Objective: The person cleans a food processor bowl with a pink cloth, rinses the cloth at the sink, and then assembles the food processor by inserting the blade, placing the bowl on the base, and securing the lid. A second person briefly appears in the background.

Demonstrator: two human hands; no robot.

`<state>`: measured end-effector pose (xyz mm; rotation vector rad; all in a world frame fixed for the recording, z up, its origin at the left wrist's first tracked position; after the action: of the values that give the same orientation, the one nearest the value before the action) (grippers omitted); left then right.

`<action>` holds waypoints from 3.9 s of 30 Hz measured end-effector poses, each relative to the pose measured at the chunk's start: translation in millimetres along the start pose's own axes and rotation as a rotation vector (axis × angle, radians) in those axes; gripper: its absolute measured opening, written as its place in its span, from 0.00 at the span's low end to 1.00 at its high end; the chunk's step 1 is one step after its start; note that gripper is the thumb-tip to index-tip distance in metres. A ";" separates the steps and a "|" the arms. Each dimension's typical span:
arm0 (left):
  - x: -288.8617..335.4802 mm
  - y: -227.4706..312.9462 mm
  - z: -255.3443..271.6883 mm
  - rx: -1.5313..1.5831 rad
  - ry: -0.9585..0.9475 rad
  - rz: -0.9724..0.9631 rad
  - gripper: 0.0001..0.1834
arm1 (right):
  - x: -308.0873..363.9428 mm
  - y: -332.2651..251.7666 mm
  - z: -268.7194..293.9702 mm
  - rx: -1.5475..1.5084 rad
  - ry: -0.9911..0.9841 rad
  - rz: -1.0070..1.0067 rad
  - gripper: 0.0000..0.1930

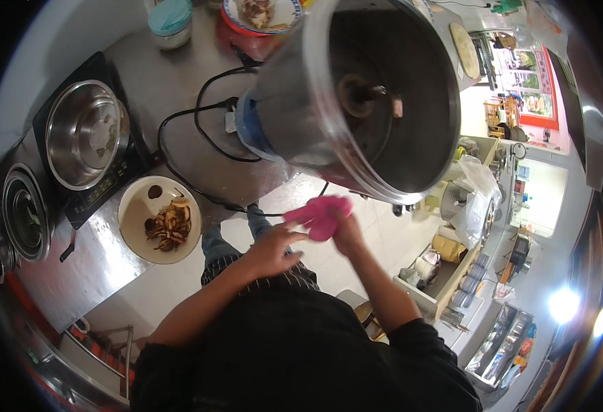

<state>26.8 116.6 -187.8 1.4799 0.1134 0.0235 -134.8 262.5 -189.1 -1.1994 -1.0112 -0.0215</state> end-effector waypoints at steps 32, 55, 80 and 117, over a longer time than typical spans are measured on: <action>38.5 -147.1 -41.9 0.912 1.000 0.680 0.15 | 26.4 120.1 3.4 0.274 -0.684 -0.190 0.29; 625.0 143.2 -12.7 -0.230 1.594 0.442 0.08 | 346.4 128.2 -471.7 0.961 -1.401 0.378 0.19; 1326.5 355.9 119.9 -0.336 2.508 0.097 0.09 | 818.4 293.7 -1149.7 0.395 -1.891 1.552 0.07; 1644.5 81.6 321.8 -0.866 1.797 1.420 0.30 | 886.0 777.0 -1488.6 0.812 -2.359 1.205 0.14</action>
<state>1695.7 -54.8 -180.2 0.0109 0.3865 2.2121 1720.3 -141.4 -199.0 -0.3293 -1.4959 2.9491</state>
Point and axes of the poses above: each hand's wrist, its own x-axis away from the middle knuckle, its own z-axis out of the back of the hand, y = z × x, the point moved 6 cm from there along -x, towards the middle knuckle, and after that the axes turned 4 degrees about -z, right-handed, at the moved point
